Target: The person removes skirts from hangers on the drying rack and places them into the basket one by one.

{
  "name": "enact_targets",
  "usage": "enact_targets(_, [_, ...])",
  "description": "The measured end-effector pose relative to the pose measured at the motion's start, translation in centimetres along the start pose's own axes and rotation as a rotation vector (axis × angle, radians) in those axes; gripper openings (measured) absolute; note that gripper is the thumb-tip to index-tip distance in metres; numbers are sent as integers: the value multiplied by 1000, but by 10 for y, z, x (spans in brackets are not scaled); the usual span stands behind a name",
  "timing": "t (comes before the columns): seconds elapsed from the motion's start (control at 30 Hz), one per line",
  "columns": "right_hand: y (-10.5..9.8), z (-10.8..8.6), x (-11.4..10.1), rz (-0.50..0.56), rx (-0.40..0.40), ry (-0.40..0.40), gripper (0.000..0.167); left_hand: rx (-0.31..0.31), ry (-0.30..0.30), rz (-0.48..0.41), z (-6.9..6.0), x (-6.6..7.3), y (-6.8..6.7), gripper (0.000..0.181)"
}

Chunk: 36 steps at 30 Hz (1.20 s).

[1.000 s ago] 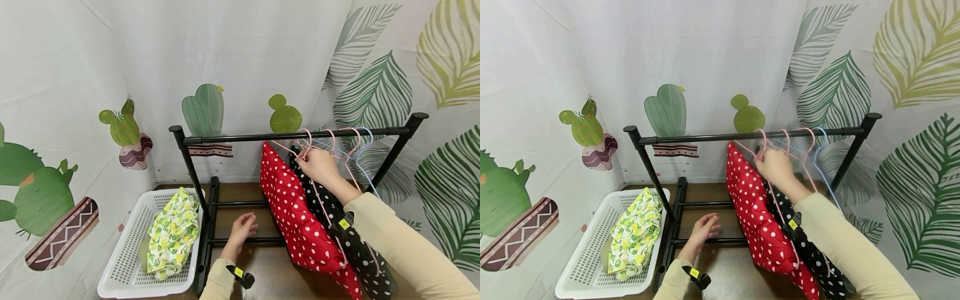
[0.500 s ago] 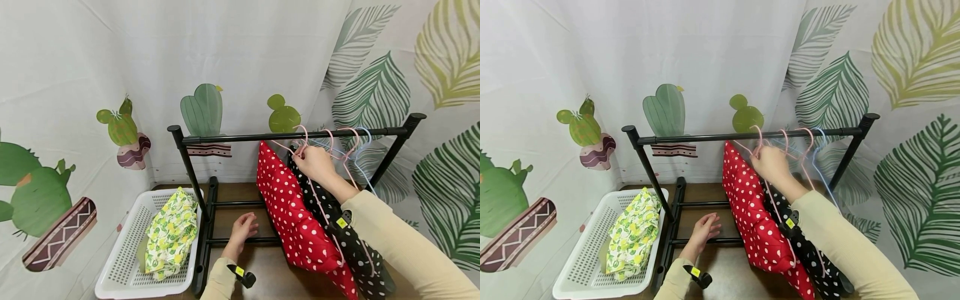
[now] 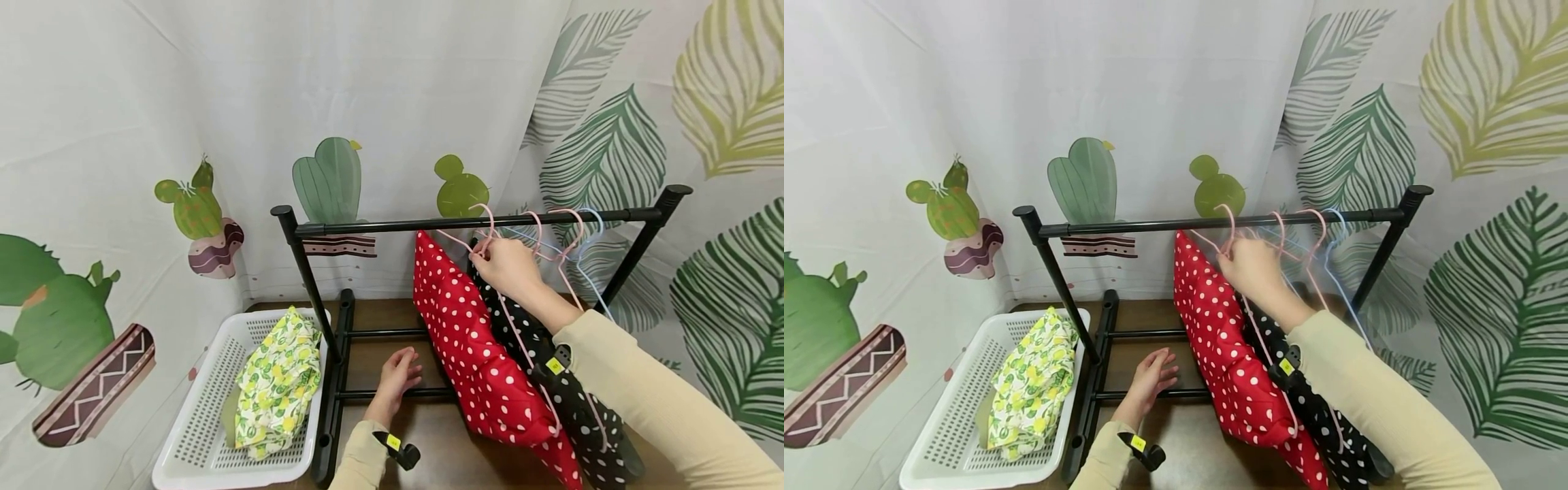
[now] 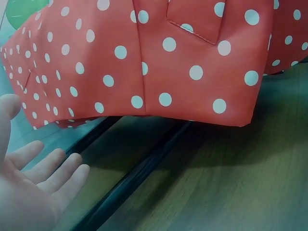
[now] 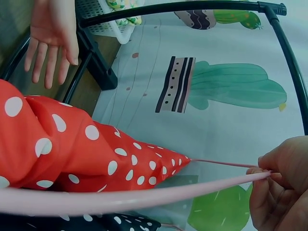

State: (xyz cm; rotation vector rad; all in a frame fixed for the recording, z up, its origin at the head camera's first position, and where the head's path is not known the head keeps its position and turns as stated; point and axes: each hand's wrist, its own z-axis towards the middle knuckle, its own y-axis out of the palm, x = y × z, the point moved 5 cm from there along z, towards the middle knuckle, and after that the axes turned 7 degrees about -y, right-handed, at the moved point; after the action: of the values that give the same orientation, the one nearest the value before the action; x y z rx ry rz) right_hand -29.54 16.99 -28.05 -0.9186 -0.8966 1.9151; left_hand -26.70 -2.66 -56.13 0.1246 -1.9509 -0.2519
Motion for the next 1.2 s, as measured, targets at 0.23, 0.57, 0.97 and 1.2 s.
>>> enact_targets(0.23, [-2,1,-8,-30,29,-42,15,18,-5,-20,19,-17,-2,54])
enact_targets(0.57, [-1,3,-16,-11,12,-76,15,-30,-26,-87,16,-15,2,56])
enact_targets(0.97, [-2,3,-28,18,2,-90,13,-92,-58,-195,16,-16,4,62])
enact_targets(1.2, [-3,2,-35,17,12,-91,13,-87,-72,-208,17,-13,5,65])
